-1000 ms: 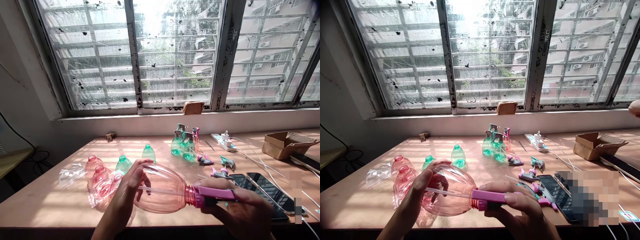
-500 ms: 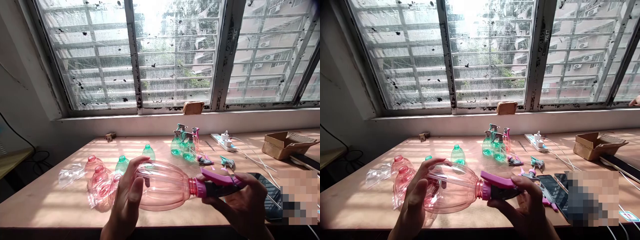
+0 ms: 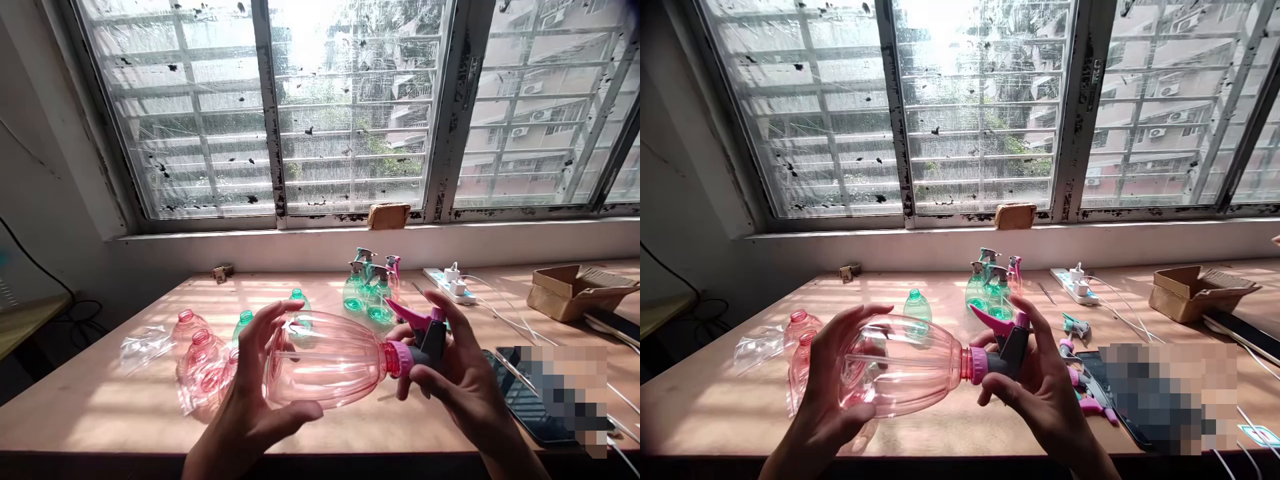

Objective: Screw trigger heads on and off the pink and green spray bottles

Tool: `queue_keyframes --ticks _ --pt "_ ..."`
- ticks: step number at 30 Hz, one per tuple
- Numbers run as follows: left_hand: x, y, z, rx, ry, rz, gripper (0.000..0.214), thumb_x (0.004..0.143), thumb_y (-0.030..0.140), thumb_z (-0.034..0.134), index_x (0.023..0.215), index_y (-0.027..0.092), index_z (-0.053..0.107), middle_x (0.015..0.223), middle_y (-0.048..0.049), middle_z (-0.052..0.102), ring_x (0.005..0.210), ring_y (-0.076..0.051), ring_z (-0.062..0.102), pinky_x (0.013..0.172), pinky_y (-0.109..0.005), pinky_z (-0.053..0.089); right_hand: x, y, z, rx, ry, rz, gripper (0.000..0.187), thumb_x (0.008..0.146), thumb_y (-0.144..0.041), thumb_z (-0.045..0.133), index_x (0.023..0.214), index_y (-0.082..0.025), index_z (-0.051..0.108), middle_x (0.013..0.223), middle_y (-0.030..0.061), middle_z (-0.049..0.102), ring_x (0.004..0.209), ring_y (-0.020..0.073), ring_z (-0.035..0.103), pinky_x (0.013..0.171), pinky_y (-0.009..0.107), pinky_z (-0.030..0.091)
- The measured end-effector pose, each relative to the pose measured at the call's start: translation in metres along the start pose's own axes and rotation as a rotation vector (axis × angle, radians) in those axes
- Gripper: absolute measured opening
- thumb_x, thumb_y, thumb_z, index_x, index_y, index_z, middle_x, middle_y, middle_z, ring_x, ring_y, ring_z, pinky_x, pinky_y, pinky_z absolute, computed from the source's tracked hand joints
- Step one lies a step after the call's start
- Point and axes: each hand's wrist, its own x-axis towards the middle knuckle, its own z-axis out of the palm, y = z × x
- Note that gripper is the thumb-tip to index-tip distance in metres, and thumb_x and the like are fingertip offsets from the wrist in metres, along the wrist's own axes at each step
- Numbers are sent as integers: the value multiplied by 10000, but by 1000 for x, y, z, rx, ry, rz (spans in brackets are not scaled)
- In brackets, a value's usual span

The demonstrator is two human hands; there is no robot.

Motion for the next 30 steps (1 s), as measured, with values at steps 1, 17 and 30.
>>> queue_keyframes --ticks 1,17,30 --pt "0 -2 -3 3 -34 7 833 888 640 797 1574 463 359 1597 -66 489 1299 -321 584 913 -377 590 1 -2 0 -1 7 7 857 864 -363 903 1548 -445 393 1083 32 787 617 172 728 615 351 678" --pt "0 -12 -22 115 -223 -300 880 934 876 414 1686 447 259 1714 -81 432 1561 -446 400 1264 -676 281 4 7 -10 -207 -21 -215 700 930 -284 845 1493 -423 453 1148 39 805 854 202 798 803 368 695" --pt "1 -8 -13 85 -67 -39 776 912 403 856 1571 474 451 1700 -34 454 1569 -359 403 1285 -539 362 14 -1 -13 -143 33 -39 747 931 -351 836 1541 -398 408 1129 59 811 608 161 739 598 340 703"
